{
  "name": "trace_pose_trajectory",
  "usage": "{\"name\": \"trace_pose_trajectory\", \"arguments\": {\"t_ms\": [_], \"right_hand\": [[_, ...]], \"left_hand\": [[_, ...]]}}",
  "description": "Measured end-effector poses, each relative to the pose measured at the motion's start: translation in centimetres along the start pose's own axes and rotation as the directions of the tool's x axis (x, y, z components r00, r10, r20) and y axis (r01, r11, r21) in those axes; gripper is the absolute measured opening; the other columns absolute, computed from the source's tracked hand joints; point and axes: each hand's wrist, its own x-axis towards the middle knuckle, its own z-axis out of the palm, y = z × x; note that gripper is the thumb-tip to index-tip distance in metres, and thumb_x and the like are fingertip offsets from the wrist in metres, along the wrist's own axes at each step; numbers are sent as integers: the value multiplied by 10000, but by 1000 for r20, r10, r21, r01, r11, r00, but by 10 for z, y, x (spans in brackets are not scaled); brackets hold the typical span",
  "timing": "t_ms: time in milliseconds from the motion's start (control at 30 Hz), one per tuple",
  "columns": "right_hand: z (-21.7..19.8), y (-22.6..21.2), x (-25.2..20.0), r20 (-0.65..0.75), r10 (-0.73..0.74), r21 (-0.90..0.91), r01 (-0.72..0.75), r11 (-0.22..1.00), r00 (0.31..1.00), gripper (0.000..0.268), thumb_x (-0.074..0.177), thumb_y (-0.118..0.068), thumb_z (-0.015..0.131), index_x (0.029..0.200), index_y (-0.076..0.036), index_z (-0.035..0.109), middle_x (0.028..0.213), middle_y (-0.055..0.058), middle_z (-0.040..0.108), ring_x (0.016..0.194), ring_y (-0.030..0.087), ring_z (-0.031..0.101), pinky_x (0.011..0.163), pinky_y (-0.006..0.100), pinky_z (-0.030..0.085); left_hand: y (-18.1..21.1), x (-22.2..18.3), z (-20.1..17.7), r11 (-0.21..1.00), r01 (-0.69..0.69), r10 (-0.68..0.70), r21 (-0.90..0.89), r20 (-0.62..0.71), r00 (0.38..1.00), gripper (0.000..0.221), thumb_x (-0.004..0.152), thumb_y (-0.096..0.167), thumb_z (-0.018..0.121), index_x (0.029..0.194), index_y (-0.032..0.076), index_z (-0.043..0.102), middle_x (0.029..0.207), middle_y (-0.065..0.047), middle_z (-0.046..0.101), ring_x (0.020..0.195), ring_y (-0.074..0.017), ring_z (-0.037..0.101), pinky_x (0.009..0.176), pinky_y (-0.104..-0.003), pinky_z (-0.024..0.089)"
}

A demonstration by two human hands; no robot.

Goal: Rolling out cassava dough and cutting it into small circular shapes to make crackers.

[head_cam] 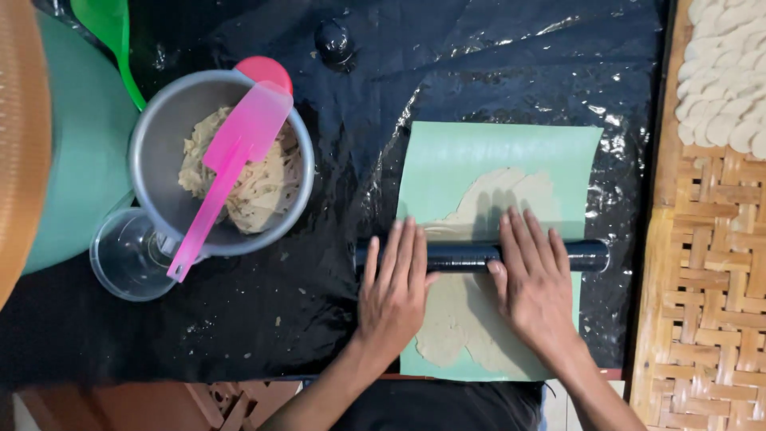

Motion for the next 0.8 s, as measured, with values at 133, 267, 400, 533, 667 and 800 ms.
{"name": "trace_pose_trajectory", "arguments": {"t_ms": [133, 267, 400, 533, 667, 800], "right_hand": [[-2, 5, 39, 31, 15, -5, -14, 1000, 999, 631, 992, -285, 509, 1528, 41, 442, 1597, 219, 437, 1512, 395, 352, 1224, 557, 229], [-1, 13, 72, 48, 10, -81, -6, 997, 999, 629, 1007, -322, 470, 1554, -14, 429, 1646, 250, 317, 1543, 427, 250, 1237, 559, 189], [-5, 20, 107, 66, -6, -36, 8, 999, 998, 649, 1058, -328, 412, 1604, 22, 385, 1656, 333, 207, 1530, 507, 158, 1221, 577, 143], [-6, 26, 133, 21, -45, 21, 44, 999, 999, 640, 1108, -325, 382, 1610, 70, 359, 1651, 381, 182, 1535, 535, 145, 1238, 577, 147], [1, 37, 157, -149, -56, 53, 64, 997, 987, 526, 1139, -246, 482, 1546, 86, 470, 1661, 364, 268, 1562, 515, 240, 1283, 559, 231], [9, 50, 180, -359, -173, -64, 161, 985, 917, 335, 1154, -191, 613, 1358, 73, 648, 1570, 335, 471, 1480, 489, 443, 1231, 521, 378]], "left_hand": [[-6, 35, 2, 999, 34, -35, -35, -14, 999, 715, 1035, 367, 583, 1507, -143, 411, 1595, -308, 387, 1516, -409, 373, 1222, -577, 283], [-12, 66, 0, 995, 71, -72, 71, 13, 997, 722, 1051, 420, 529, 1522, -115, 409, 1623, -288, 376, 1543, -404, 343, 1243, -615, 243], [-22, 97, -1, 992, 107, -109, 70, 28, 994, 773, 1030, 492, 490, 1575, -39, 349, 1664, -254, 250, 1554, -448, 202, 1212, -706, 135], [-36, 127, -2, 993, 117, -118, 20, 64, 991, 815, 1032, 515, 469, 1593, -46, 279, 1685, -272, 148, 1575, -458, 120, 1223, -719, 83], [-46, 151, 3, 992, 114, -112, 59, -46, 993, 819, 1064, 507, 474, 1602, -75, 270, 1692, -278, 122, 1588, -446, 83, 1239, -714, 66], [-54, 170, 10, 989, 122, -100, 87, -223, 970, 756, 1072, 472, 551, 1527, -111, 392, 1674, -283, 187, 1583, -432, 132, 1246, -715, 71]]}}
